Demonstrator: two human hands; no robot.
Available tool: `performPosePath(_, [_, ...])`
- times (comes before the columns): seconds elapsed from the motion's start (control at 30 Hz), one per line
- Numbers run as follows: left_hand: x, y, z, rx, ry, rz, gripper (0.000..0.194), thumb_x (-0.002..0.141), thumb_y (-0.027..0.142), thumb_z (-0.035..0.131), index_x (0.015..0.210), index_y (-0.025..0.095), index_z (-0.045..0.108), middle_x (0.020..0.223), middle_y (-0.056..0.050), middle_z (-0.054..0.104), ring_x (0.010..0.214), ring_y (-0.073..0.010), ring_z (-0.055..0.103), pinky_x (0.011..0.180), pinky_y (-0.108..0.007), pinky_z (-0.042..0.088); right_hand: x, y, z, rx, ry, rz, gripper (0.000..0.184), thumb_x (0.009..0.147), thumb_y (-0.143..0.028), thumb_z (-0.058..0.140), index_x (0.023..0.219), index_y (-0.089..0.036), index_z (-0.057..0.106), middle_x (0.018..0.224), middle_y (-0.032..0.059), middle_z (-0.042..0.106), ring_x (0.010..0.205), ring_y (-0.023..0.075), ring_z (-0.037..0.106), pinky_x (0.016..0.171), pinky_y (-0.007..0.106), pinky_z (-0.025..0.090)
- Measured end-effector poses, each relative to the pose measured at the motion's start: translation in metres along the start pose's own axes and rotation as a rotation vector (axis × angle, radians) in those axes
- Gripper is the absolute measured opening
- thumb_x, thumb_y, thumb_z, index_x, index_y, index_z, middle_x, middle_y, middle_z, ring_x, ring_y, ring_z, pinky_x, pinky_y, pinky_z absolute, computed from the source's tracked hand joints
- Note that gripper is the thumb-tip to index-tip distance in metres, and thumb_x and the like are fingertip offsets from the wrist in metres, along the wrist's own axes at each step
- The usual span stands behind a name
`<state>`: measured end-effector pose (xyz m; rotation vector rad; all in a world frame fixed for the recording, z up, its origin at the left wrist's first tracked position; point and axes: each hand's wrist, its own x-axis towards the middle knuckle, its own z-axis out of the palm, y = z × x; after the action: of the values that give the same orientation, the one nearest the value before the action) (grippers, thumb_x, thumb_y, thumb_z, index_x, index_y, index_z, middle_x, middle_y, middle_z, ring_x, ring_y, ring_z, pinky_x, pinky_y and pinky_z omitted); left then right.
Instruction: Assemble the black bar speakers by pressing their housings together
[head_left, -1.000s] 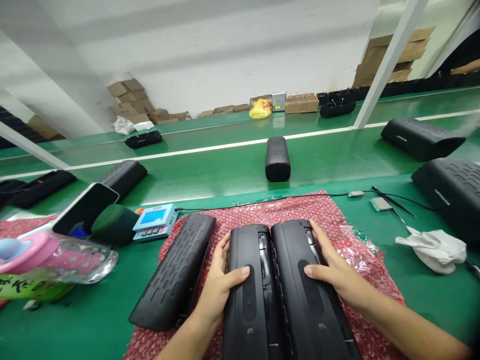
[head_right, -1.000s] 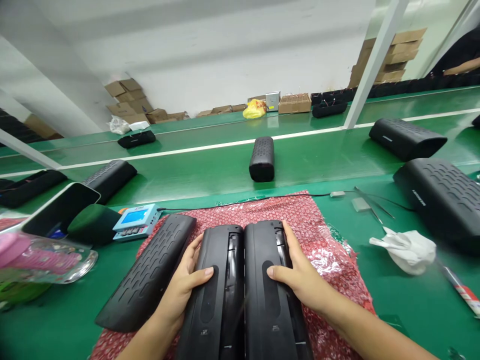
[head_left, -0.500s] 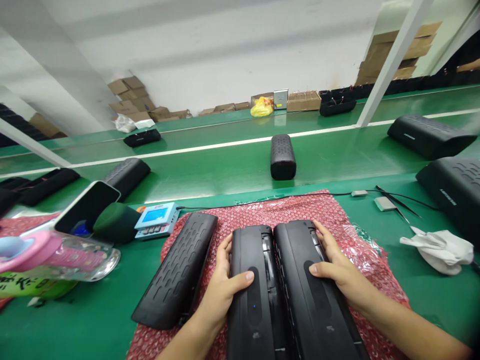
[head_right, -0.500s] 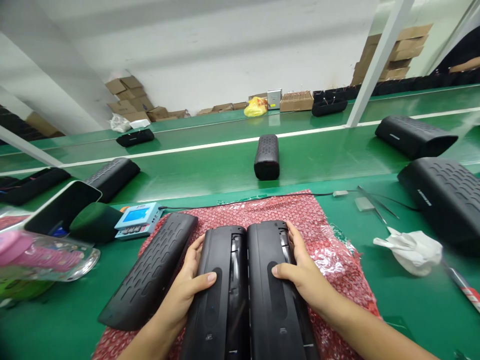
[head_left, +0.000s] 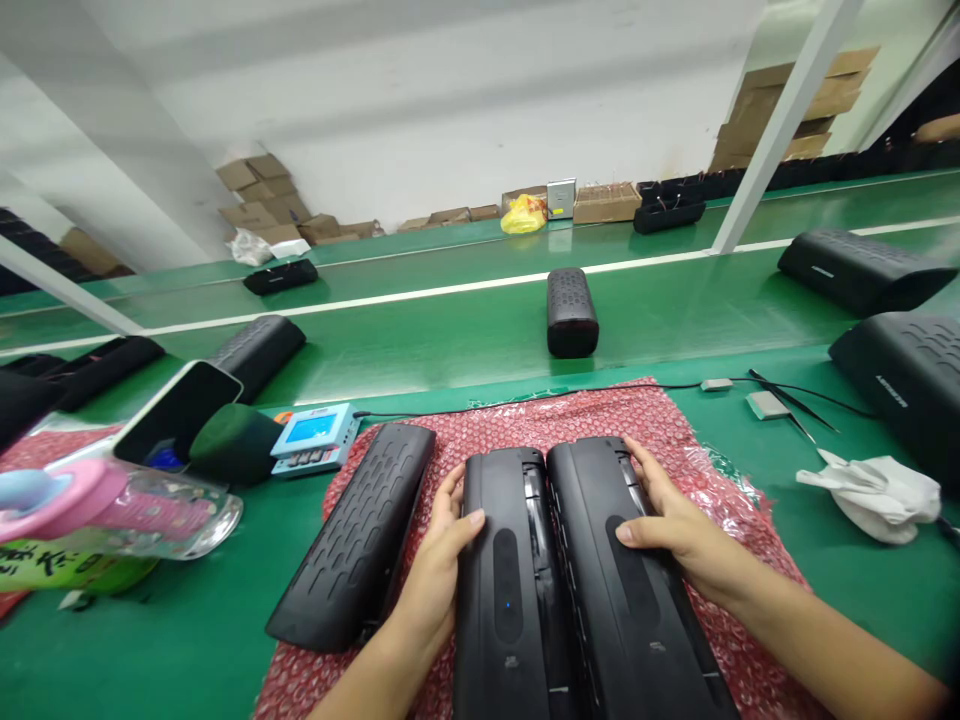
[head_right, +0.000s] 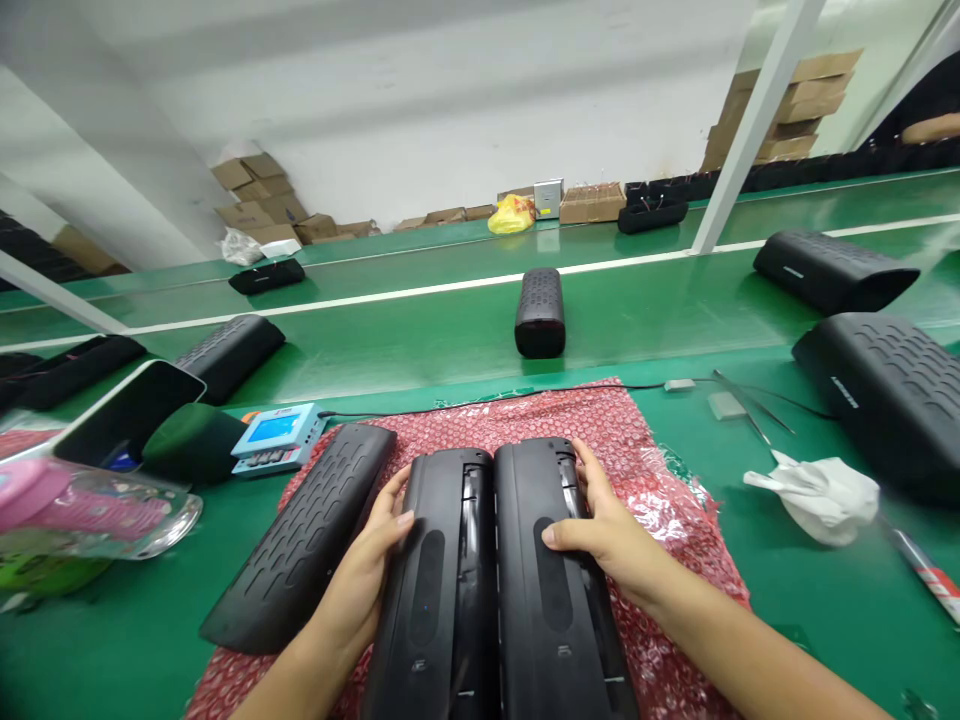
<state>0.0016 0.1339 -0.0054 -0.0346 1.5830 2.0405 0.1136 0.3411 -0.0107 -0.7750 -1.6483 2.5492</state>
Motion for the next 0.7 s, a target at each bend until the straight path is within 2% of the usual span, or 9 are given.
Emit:
performPosePath(0.23, [0.0003, 0.0002, -0.0030, 0.002, -0.026, -0.004, 0.066, 0.067, 0.028, 0.068, 0.127, 0.028, 0.042, 0.136, -0.004, 0.043, 0.118, -0.0273, 0.048, 0.093, -0.033, 0.046, -0.0005, -0.0001, 0.0015, 0.054, -0.012, 0.002, 0.106, 0.057, -0.023, 0.070, 0.142, -0.037, 0.009, 0.147, 0.0026, 0.022, 0.114, 0.0264, 0.051, 0.083, 0.035, 0.050])
performPosePath(0.5, [0.0019, -0.0017, -0.0037, 0.011, 0.002, 0.002, 0.066, 0.066, 0.029, 0.069, 0.128, 0.028, 0.044, 0.136, -0.004, 0.044, 0.121, -0.0272, 0.045, 0.099, -0.034, 0.041, 0.0003, 0.0034, 0.0019, 0.013, 0.029, -0.025, 0.106, 0.057, -0.026, 0.070, 0.143, -0.035, 0.009, 0.149, 0.0022, 0.018, 0.127, 0.0267, 0.038, 0.095, 0.038, 0.044])
performPosePath(0.7, [0.0023, -0.0014, -0.0044, 0.022, -0.012, 0.004, 0.066, 0.068, 0.028, 0.068, 0.128, 0.027, 0.041, 0.137, -0.004, 0.042, 0.123, -0.0274, 0.043, 0.100, -0.035, 0.039, 0.0005, 0.0014, 0.0027, 0.023, 0.013, -0.038, 0.106, 0.056, -0.024, 0.070, 0.143, -0.032, 0.010, 0.147, 0.0040, 0.024, 0.123, 0.0261, 0.042, 0.096, 0.037, 0.043])
